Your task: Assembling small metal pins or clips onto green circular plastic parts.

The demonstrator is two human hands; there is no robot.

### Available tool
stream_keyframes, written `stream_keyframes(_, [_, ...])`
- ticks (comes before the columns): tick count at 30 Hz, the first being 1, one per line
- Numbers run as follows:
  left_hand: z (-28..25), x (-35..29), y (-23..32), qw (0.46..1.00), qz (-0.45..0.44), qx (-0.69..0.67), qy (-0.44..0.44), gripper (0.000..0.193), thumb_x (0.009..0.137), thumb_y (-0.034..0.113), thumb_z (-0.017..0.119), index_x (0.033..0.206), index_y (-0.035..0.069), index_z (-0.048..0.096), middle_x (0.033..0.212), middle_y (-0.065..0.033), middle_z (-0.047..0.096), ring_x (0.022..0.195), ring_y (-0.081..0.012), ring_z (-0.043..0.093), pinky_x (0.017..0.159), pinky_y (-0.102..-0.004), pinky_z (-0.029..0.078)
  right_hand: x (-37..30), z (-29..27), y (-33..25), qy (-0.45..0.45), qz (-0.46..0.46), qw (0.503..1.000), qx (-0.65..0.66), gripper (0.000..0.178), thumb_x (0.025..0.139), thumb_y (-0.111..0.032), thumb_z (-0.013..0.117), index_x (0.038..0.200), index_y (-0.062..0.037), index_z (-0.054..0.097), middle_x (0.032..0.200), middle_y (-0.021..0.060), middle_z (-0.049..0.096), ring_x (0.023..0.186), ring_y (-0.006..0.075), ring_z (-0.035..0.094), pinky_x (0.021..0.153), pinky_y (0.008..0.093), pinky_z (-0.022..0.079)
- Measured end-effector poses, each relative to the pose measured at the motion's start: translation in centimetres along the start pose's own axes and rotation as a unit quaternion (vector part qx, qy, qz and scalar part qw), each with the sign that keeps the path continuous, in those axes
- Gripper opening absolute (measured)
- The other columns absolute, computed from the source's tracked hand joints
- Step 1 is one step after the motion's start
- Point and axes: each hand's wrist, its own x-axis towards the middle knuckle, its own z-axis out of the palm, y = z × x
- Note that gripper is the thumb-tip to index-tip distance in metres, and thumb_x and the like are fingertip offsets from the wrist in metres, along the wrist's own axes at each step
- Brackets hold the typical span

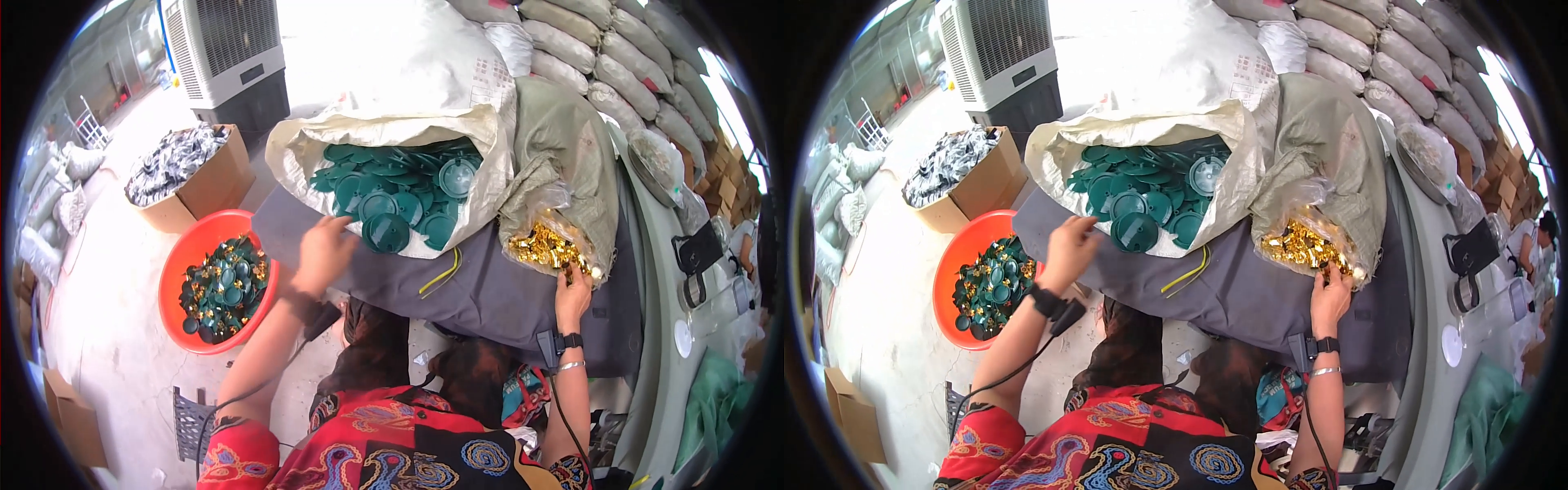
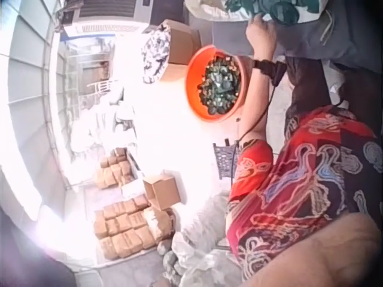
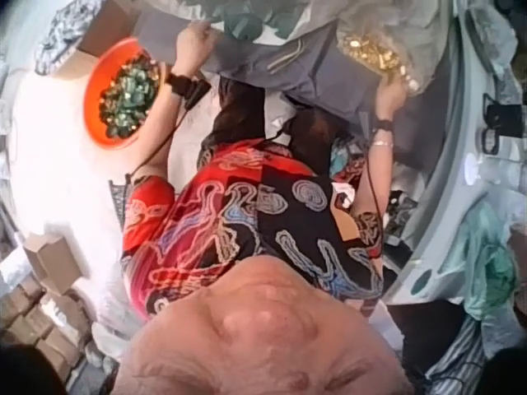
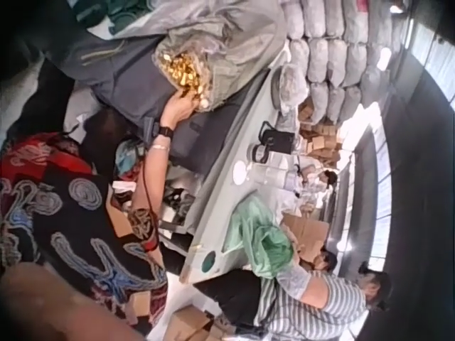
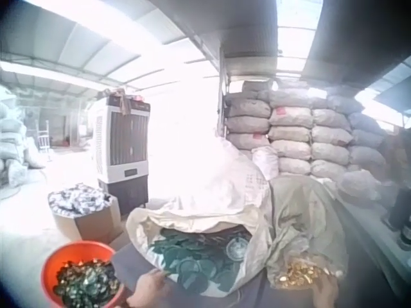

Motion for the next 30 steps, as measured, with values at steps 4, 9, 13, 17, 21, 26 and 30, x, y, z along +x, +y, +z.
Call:
stream_keyframes(4, [3.5, 1.9, 3.9, 0.988, 0.007, 0.147, -0.053, 0.045, 0.073, 0.039, 0.073, 0.094, 0.002, 0.061, 0.096, -0.0167, 0.058, 0.089, -0.0329, 0.06, 0.073, -0.0413, 0.051, -0.3, 0.5, 0.7, 0.033, -0.062, 0.997, -0.027, 0.036, 0.081, -0.019, 0.067, 0.116, -0.0101, 0.062, 0.096, 0.0168, 0.057, 0.089, 0.0352, 0.059, 0.077, 0.0427, 0.048])
stream_keyframes(9, [6.1, 2.8, 5.0, 0.976, 0.01, 0.185, -0.119, 0.049, 0.067, 0.037, 0.077, 0.094, 0.0, 0.061, 0.098, -0.014, 0.057, 0.096, -0.0295, 0.057, 0.075, -0.0376, 0.051, -0.1, 0.3, 3.3, 0.03, -0.07, 0.996, -0.037, 0.035, 0.082, -0.018, 0.067, 0.115, -0.0073, 0.063, 0.095, 0.0163, 0.055, 0.086, 0.0332, 0.058, 0.075, 0.0413, 0.047])
stream_keyframes(13, [5.4, 2.2, 4.9, 0.991, -0.017, 0.115, -0.07, 0.045, 0.065, 0.031, 0.078, 0.09, 0.002, 0.055, 0.094, -0.0153, 0.058, 0.092, -0.0316, 0.057, 0.075, -0.0394, 0.05, -0.2, 0.1, 1.9, 0.018, -0.097, 0.995, -0.013, 0.035, 0.082, -0.017, 0.067, 0.115, -0.0061, 0.063, 0.093, 0.015, 0.054, 0.087, 0.0313, 0.058, 0.076, 0.0411, 0.046])
stream_keyframes(17, [5.4, 1.4, 4.4, 0.997, -0.025, -0.017, -0.064, 0.027, 0.067, 0.019, 0.071, 0.084, 0.002, 0.058, 0.082, -0.0196, 0.063, 0.081, -0.0388, 0.062, 0.072, -0.0456, 0.049, -1.1, -1.0, 0.7, 0.075, -0.163, 0.983, -0.026, 0.03, 0.08, -0.015, 0.067, 0.108, -0.004, 0.062, 0.095, 0.0173, 0.057, 0.088, 0.0343, 0.056, 0.078, 0.0425, 0.046])
stream_keyframes(21, [4.0, -0.2, 3.9, 0.963, -0.128, -0.207, -0.111, 0.024, 0.073, 0.014, 0.068, 0.089, -0.002, 0.058, 0.071, -0.0202, 0.063, 0.064, -0.0319, 0.065, 0.06, -0.0394, 0.051, -3.7, -2.6, -4.4, -0.079, -0.206, 0.974, 0.044, 0.027, 0.076, -0.011, 0.069, 0.101, -0.0038, 0.061, 0.092, 0.0154, 0.058, 0.085, 0.0344, 0.059, 0.073, 0.0416, 0.049])
stream_keyframes(26, [2.7, -2.3, 10.9, 0.807, -0.243, -0.479, -0.244, 0.02, 0.084, 0.004, 0.06, 0.102, -0.005, 0.06, 0.08, -0.0063, 0.063, 0.05, -0.0106, 0.056, 0.046, -0.0238, 0.046, -5.7, -4.2, -6.3, -0.154, -0.298, 0.942, 0.018, 0.026, 0.079, -0.006, 0.064, 0.104, -0.0038, 0.06, 0.084, 0.0139, 0.052, 0.08, 0.0334, 0.058, 0.069, 0.0416, 0.049])
stream_keyframes(30, [4.0, -4.4, 13.7, 0.762, -0.224, -0.525, -0.305, 0.025, 0.086, 0.004, 0.057, 0.11, -0.001, 0.059, 0.079, -0.0025, 0.061, 0.051, -0.0073, 0.055, 0.042, -0.0193, 0.04, -5.5, -4.3, -6.3, -0.171, -0.274, 0.945, 0.06, 0.027, 0.079, -0.004, 0.064, 0.105, -0.0013, 0.059, 0.089, 0.0136, 0.054, 0.082, 0.0315, 0.059, 0.072, 0.0379, 0.049])
